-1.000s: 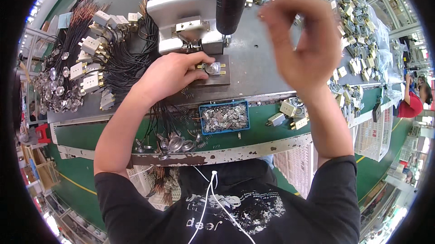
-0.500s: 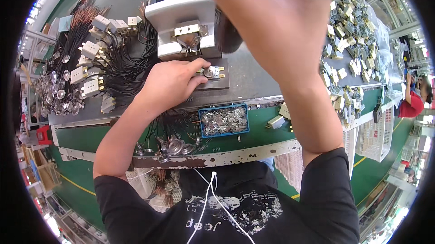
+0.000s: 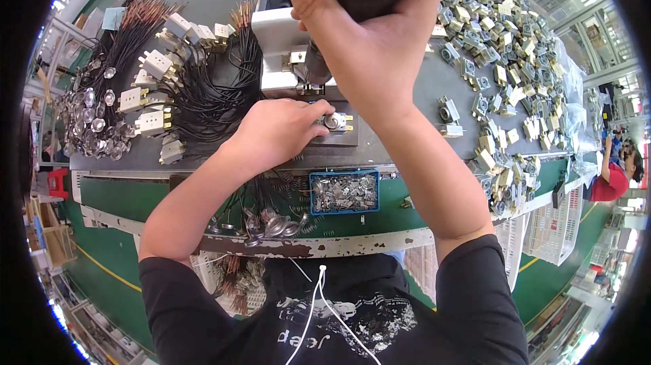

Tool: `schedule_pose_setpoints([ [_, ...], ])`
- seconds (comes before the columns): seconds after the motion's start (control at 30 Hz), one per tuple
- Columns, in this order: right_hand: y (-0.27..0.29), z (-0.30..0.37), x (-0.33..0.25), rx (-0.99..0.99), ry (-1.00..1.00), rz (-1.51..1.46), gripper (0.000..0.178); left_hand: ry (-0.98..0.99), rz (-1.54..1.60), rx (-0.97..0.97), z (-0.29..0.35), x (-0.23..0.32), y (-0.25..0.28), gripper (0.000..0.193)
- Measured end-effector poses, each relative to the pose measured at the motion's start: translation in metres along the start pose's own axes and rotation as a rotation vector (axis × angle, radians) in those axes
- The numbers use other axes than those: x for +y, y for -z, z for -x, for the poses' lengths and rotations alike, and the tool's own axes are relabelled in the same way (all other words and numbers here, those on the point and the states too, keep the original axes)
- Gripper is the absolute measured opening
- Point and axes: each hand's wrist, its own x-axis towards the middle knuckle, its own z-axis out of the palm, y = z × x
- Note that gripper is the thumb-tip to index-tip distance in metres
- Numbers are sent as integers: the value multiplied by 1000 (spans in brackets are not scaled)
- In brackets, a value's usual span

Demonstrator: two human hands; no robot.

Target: Assembling electrical wire harnesses and components using a power tool at a factory workbench.

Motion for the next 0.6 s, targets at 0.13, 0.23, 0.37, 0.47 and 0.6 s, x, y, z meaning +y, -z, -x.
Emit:
schedule_pose_setpoints([
  [0.13, -43, -7, -32, 177, -325, 400, 12, 32, -5, -34, 5, -3, 1, 25],
  [0.23, -58, -10, -46, 401, -647, 780, 13, 14, 2, -9, 5, -2, 0, 25],
  [0.37, -13, -12, 3, -51, 51, -16, 16, 1, -17, -22, -2, 2, 1, 26],
  [0.47, -61, -9, -43, 395, -659, 813, 17, 18, -14, -21, 4, -3, 0, 26],
  [0.6, -63, -11, -43, 355, -682, 806, 18, 19, -37, -31, 4, 0, 3, 26],
])
